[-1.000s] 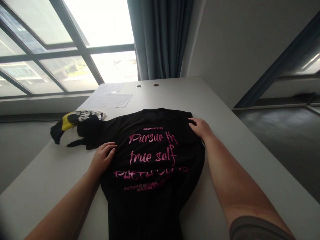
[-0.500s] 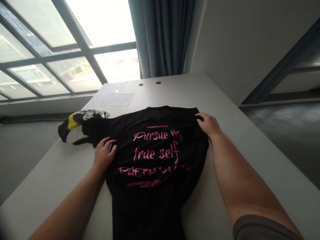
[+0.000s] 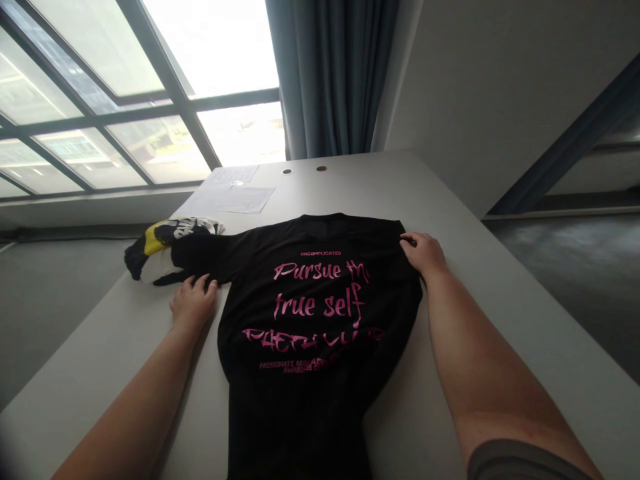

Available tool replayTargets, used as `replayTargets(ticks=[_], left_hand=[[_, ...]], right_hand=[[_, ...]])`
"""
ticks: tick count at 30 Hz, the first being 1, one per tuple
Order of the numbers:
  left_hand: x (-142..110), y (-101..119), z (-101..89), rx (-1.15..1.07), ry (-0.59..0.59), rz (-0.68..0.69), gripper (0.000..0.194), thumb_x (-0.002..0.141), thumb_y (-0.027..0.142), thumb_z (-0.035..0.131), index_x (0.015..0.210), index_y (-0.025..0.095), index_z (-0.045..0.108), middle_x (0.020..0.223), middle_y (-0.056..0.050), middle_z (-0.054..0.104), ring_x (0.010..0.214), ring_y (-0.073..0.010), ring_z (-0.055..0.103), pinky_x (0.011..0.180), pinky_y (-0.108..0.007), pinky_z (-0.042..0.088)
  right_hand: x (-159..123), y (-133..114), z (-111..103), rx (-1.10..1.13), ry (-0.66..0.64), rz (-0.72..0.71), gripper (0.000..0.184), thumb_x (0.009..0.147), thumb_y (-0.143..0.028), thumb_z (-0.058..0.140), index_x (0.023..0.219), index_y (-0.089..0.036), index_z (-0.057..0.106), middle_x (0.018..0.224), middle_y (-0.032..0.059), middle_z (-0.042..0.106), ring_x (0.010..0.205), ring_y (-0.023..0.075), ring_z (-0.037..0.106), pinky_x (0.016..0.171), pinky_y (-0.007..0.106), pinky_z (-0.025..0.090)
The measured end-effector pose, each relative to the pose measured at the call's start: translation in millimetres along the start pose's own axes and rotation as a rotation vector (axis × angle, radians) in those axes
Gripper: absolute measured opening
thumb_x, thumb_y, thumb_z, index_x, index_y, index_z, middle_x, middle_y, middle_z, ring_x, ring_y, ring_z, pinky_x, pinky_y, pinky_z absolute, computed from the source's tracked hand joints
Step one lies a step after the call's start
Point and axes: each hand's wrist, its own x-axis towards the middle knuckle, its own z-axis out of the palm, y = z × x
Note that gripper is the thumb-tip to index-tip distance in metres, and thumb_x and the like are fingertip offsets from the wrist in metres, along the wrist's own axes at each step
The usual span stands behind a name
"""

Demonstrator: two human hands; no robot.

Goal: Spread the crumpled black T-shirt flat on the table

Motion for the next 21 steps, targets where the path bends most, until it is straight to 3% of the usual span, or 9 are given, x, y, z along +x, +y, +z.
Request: replayTargets(ticks=[7,15,21], left_hand=[[23,-1,-3.5,-0.051,0.016,-0.038,0.051,0.099,0.042,0.046,0.138,0.018,0.067,0.146,-0.019,0.058,0.133,-0.0403,0.052,0.111,-0.058,0.044],[23,-2,-5.1,-0.045,0.013,-0.088,0.048,0.099,0.047,0.045,0.135,0.025,0.068,0.130,-0.018,0.064,0.122,-0.0398,0.058,0.103,-0.057,0.046],[26,-3,-2.5,-0.050,-0.026,-0.031,0.049,0.100,0.048,0.045,0.137,0.027,0.069,0.143,-0.016,0.059,0.130,-0.0378,0.054,0.110,-0.054,0.045]], right_hand=[[-1,2,-1,0.048,0.001,0.041,0.041,0.084,-0.043,0.058,0.111,-0.021,0.080,0.110,0.0121,0.075,0.099,0.0300,0.067,0.096,0.046,0.053],[-12,-4,-6,0.133,0.001,0.098,0.040,0.083,-0.043,0.059,0.110,-0.022,0.080,0.105,0.0102,0.076,0.094,0.0292,0.068,0.093,0.046,0.054],[-35,-15,-14,0.127,-0.002,0.038,0.040,0.087,-0.044,0.057,0.113,-0.022,0.079,0.116,0.0123,0.073,0.104,0.0307,0.067,0.101,0.049,0.053]])
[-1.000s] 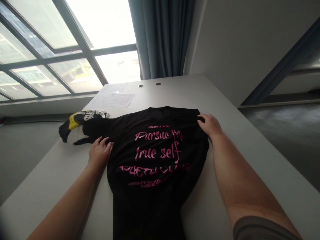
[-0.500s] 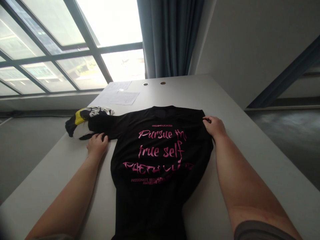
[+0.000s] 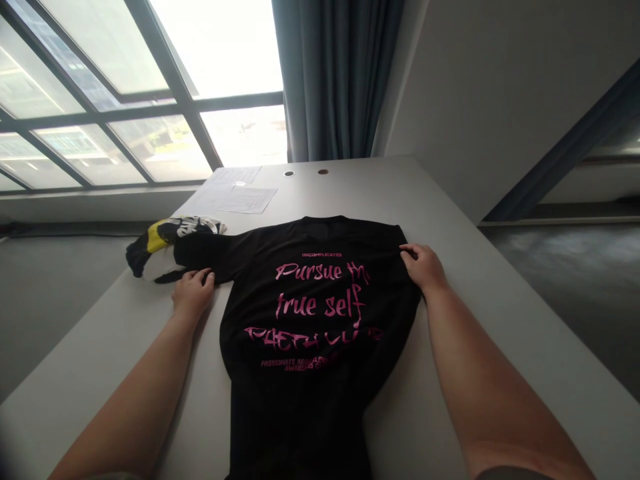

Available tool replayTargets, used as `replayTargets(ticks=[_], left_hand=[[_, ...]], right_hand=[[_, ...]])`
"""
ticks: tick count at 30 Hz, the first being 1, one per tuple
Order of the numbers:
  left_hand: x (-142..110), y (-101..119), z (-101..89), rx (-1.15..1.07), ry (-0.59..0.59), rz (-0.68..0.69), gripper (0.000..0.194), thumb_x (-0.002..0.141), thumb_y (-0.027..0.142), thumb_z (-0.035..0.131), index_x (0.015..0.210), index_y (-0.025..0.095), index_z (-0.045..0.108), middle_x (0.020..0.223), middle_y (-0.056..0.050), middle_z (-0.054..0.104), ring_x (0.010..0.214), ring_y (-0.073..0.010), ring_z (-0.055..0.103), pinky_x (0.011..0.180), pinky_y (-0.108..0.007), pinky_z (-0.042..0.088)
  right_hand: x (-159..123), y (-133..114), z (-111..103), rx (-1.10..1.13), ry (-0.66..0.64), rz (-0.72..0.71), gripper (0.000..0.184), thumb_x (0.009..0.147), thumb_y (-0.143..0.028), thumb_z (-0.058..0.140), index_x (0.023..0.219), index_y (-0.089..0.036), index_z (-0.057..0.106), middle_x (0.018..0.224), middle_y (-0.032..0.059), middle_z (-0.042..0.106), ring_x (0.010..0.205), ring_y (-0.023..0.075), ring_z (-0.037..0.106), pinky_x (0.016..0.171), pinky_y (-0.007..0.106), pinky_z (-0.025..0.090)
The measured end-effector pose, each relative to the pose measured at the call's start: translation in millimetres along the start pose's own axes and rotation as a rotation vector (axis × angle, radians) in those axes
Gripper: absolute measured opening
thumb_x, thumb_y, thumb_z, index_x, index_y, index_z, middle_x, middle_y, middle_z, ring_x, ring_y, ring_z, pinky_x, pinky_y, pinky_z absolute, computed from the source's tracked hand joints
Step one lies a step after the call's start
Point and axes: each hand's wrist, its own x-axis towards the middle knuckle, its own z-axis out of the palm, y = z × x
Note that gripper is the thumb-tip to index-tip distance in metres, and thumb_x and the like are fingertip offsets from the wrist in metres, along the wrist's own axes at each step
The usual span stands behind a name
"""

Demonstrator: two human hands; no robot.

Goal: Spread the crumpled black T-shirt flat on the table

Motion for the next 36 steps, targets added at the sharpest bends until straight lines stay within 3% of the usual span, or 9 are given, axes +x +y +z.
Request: replayTargets(ticks=[8,12,15,18,21,24,28,32,36], left_hand=[[-6,0,-0.9,0.017,0.113,-0.001,0.049,0.098,0.042,0.047,0.133,0.018,0.072,0.136,-0.020,0.058,0.126,-0.0410,0.053,0.104,-0.057,0.047],[-16,21,-7.9,0.035,0.169,0.188,0.051,0.099,0.046,0.046,0.136,0.020,0.070,0.133,-0.018,0.060,0.124,-0.0387,0.055,0.103,-0.055,0.046],[-19,67,-6.2,0.010,0.034,0.458,0.049,0.101,0.046,0.044,0.137,0.024,0.068,0.133,-0.013,0.065,0.124,-0.0342,0.058,0.108,-0.051,0.044],[-7,132,7.4,-0.008,-0.117,0.616,0.048,0.103,0.045,0.042,0.141,0.025,0.064,0.143,-0.011,0.063,0.130,-0.0314,0.057,0.112,-0.047,0.042],[19,193,29.0,0.005,-0.221,0.622,0.055,0.104,0.044,0.035,0.150,0.021,0.054,0.162,-0.014,0.047,0.144,-0.0328,0.048,0.118,-0.049,0.038],[49,229,52.4,0.030,-0.380,0.530,0.069,0.103,0.052,0.035,0.162,0.016,0.038,0.172,-0.017,0.027,0.158,-0.0352,0.027,0.126,-0.052,0.027],[73,237,77.4,-0.006,-0.322,0.497,0.074,0.101,0.062,0.033,0.165,0.024,0.034,0.175,-0.010,0.020,0.163,-0.0329,0.015,0.131,-0.055,0.015],[78,231,86.9,-0.038,-0.296,0.500,0.076,0.099,0.066,0.032,0.165,0.028,0.034,0.176,-0.008,0.020,0.163,-0.0316,0.015,0.132,-0.057,0.010],[79,233,86.1,0.004,-0.351,0.508,0.075,0.097,0.071,0.029,0.165,0.039,0.028,0.177,-0.004,0.013,0.163,-0.0391,0.007,0.127,-0.071,0.004]], right_hand=[[-20,8,7,-0.240,-0.021,0.008,0.047,0.088,-0.041,0.059,0.128,-0.023,0.076,0.139,0.0157,0.062,0.135,0.0387,0.054,0.121,0.058,0.038],[-24,2,13,-0.315,-0.047,0.043,0.053,0.088,-0.043,0.060,0.137,-0.025,0.070,0.157,0.0138,0.049,0.150,0.0455,0.036,0.122,0.067,0.031],[-26,-19,11,-0.322,-0.069,0.028,0.055,0.090,-0.044,0.059,0.141,-0.026,0.067,0.163,0.0130,0.043,0.153,0.0482,0.029,0.119,0.073,0.030],[-27,-44,2,-0.282,-0.032,-0.126,0.057,0.096,-0.042,0.051,0.150,-0.024,0.058,0.167,0.0121,0.039,0.155,0.0420,0.029,0.123,0.069,0.027],[-28,-56,-6,-0.251,0.027,-0.257,0.058,0.101,-0.041,0.044,0.156,-0.021,0.051,0.169,0.0119,0.034,0.158,0.0350,0.028,0.128,0.060,0.021],[-29,-47,-4,-0.226,-0.144,-0.260,0.060,0.101,-0.046,0.047,0.157,-0.024,0.049,0.170,0.0102,0.034,0.156,0.0330,0.034,0.128,0.055,0.027],[-27,-25,7,-0.235,-0.471,-0.258,0.066,0.097,-0.055,0.053,0.159,-0.031,0.048,0.170,0.0068,0.034,0.157,0.0352,0.030,0.128,0.055,0.026],[-23,-19,11,-0.271,-0.520,-0.278,0.067,0.097,-0.059,0.055,0.159,-0.034,0.048,0.172,0.0056,0.029,0.158,0.0368,0.025,0.129,0.057,0.022],[-22,-24,11,-0.346,-0.525,-0.274,0.070,0.098,-0.061,0.052,0.162,-0.034,0.043,0.173,0.0052,0.026,0.158,0.0374,0.025,0.129,0.057,0.023]])
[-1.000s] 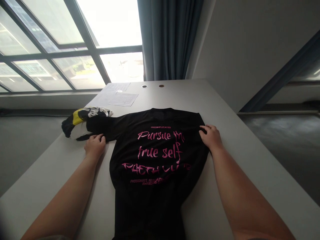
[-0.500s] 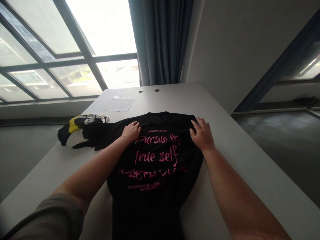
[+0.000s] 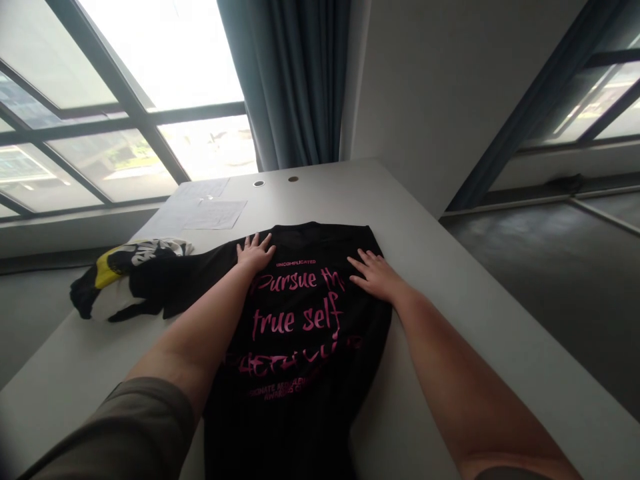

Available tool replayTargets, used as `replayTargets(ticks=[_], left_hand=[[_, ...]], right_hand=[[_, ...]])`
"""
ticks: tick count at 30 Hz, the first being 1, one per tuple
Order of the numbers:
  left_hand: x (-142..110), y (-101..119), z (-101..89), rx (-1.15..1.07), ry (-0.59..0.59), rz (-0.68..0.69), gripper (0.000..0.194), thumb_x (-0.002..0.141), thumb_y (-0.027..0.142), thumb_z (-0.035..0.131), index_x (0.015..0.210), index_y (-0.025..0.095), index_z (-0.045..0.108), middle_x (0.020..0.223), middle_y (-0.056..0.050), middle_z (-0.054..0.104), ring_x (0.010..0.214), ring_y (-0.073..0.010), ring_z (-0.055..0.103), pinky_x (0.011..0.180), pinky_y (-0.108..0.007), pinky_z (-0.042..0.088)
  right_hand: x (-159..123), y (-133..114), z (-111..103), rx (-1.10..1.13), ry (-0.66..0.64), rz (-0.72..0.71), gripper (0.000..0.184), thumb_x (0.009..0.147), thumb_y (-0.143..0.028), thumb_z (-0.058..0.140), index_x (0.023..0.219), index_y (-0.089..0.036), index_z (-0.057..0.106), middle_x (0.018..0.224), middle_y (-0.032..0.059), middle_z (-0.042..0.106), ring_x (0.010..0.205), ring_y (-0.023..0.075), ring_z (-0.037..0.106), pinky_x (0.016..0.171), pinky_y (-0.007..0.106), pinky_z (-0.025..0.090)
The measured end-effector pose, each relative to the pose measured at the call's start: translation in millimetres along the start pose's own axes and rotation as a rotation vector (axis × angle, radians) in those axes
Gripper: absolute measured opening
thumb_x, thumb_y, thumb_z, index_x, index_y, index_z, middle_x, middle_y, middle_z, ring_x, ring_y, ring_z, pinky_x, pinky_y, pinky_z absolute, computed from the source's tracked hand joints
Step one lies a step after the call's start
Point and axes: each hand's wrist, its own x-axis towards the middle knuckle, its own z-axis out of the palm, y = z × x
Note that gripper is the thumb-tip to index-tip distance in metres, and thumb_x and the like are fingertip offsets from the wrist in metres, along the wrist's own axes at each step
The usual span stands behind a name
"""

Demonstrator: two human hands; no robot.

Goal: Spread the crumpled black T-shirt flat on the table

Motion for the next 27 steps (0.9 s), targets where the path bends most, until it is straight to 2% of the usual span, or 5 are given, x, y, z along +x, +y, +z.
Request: replayTargets(ticks=[6,13,17,22,27], left_hand=[[6,2,-4.3,0.056,-0.075,-0.022,0.075,0.093,0.078,0.024,0.163,0.052,0.021,0.178,0.001,0.006,0.162,-0.0449,-0.001,0.120,-0.081,0.007],[4,1,-3.6,0.074,-0.054,-0.015,0.077,0.092,0.080,0.022,0.164,0.050,0.020,0.178,0.002,0.006,0.162,-0.0439,0.002,0.122,-0.079,0.013],[3,1,-1.2,0.078,-0.025,-0.012,0.078,0.093,0.080,0.022,0.164,0.048,0.022,0.178,0.001,0.008,0.162,-0.0441,0.004,0.123,-0.078,0.013],[4,1,0.6,0.075,-0.014,-0.007,0.077,0.093,0.079,0.023,0.164,0.049,0.022,0.177,0.000,0.009,0.163,-0.0427,0.004,0.123,-0.079,0.006],[5,1,1.6,0.065,-0.034,-0.022,0.078,0.092,0.080,0.023,0.164,0.050,0.021,0.177,0.002,0.008,0.163,-0.0410,0.000,0.123,-0.079,0.003]], right_hand=[[-1,-12,-9,-0.109,-0.112,0.041,0.075,0.101,-0.066,0.039,0.167,-0.031,0.032,0.175,0.0065,0.017,0.160,0.0379,0.020,0.129,0.056,0.021],[-5,-20,-15,-0.116,-0.154,0.084,0.076,0.101,-0.066,0.039,0.167,-0.030,0.031,0.175,0.0058,0.018,0.160,0.0371,0.019,0.130,0.054,0.021],[-2,-32,-23,-0.106,-0.102,0.092,0.074,0.102,-0.066,0.036,0.165,-0.027,0.038,0.174,0.0084,0.024,0.159,0.0353,0.023,0.129,0.052,0.025],[54,-62,-38,-0.083,-0.045,0.088,0.077,0.104,-0.061,0.033,0.165,-0.015,0.035,0.173,0.0141,0.026,0.161,0.0317,0.020,0.131,0.045,0.020],[124,-81,-34,-0.038,-0.090,0.279,0.086,0.104,-0.061,0.031,0.166,-0.001,0.022,0.173,0.0210,0.018,0.161,0.0326,0.016,0.131,0.043,0.017]])
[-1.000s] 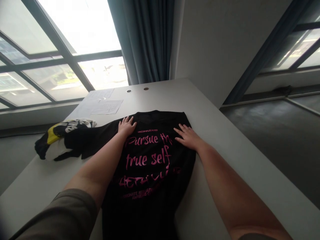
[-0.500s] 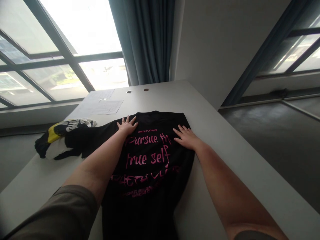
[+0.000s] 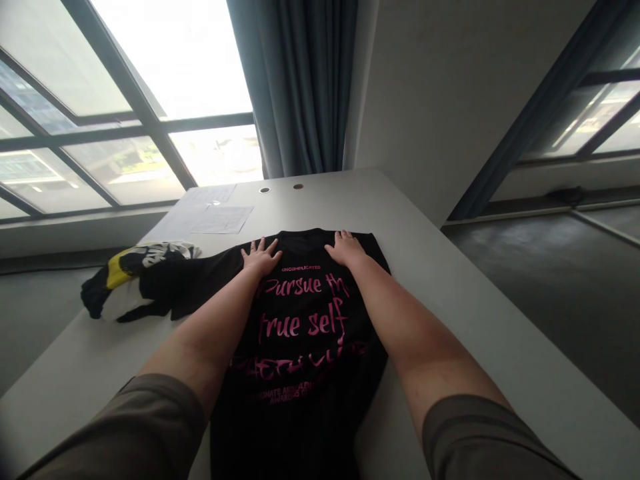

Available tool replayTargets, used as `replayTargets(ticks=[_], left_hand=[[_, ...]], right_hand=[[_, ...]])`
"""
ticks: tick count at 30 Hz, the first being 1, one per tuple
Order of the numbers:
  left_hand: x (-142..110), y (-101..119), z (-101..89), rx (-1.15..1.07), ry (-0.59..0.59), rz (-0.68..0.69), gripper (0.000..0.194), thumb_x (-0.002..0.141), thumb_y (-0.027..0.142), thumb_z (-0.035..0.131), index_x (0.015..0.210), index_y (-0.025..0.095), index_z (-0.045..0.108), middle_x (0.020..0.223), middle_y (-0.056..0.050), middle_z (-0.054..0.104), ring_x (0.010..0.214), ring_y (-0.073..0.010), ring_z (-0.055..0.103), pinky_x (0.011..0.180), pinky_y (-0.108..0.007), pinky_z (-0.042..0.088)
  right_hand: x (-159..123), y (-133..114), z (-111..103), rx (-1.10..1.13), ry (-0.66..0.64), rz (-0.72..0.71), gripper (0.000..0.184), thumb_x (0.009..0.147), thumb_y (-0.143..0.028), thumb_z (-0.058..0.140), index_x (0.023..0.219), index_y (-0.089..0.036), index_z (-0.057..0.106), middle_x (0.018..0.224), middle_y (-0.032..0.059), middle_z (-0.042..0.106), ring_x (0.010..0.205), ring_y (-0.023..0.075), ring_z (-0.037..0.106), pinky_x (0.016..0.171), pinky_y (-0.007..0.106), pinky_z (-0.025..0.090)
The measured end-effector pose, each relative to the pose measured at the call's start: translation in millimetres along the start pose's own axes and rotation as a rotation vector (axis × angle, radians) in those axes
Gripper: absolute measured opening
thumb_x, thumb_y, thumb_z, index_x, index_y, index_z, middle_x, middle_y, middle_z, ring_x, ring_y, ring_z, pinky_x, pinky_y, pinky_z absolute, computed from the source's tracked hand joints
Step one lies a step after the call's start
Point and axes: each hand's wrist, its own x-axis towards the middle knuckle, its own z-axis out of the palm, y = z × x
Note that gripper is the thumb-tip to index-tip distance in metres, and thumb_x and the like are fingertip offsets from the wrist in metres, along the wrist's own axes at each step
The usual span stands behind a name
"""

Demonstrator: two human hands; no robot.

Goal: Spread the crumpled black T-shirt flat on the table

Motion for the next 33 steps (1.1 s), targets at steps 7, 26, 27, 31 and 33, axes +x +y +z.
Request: replayTargets(ticks=[7,26,27,31,33], left_hand=[[-2,0,3.3,-0.014,0.047,0.024,0.077,0.093,0.079,0.023,0.163,0.049,0.025,0.177,0.001,0.013,0.163,-0.0426,0.006,0.123,-0.079,0.005],[-2,1,4.9,-0.014,0.034,0.166,0.076,0.100,0.063,0.024,0.167,0.027,0.027,0.176,-0.002,0.016,0.164,-0.0305,0.012,0.134,-0.052,0.012],[-1,1,2.9,-0.007,0.014,0.151,0.078,0.099,0.066,0.024,0.168,0.028,0.024,0.177,-0.002,0.013,0.164,-0.0319,0.009,0.134,-0.054,0.010],[-4,-1,-7.0,0.041,-0.070,0.165,0.079,0.098,0.069,0.023,0.168,0.033,0.021,0.177,-0.001,0.009,0.164,-0.0325,0.005,0.133,-0.057,0.006],[-14,-9,-12.1,0.075,-0.090,0.097,0.080,0.097,0.070,0.025,0.168,0.033,0.021,0.177,-0.003,0.007,0.164,-0.0344,0.004,0.132,-0.061,0.005]], right_hand=[[17,4,31,-0.047,0.035,0.084,0.090,0.103,-0.064,0.020,0.168,-0.002,0.013,0.176,0.0178,0.005,0.163,0.0305,0.006,0.132,0.045,0.006],[17,7,32,-0.069,0.037,0.048,0.085,0.101,-0.071,0.018,0.170,-0.022,0.018,0.177,0.0089,0.007,0.162,0.0341,0.009,0.130,0.052,0.009],[17,7,32,-0.071,0.042,0.050,0.085,0.101,-0.071,0.018,0.170,-0.022,0.018,0.177,0.0089,0.008,0.162,0.0343,0.010,0.130,0.052,0.009],[17,6,32,-0.077,0.049,0.061,0.084,0.102,-0.070,0.018,0.170,-0.022,0.018,0.177,0.0085,0.008,0.162,0.0344,0.011,0.130,0.053,0.010],[16,5,32,-0.074,0.046,0.062,0.083,0.102,-0.069,0.019,0.170,-0.022,0.019,0.177,0.0087,0.008,0.162,0.0342,0.011,0.130,0.053,0.011]])
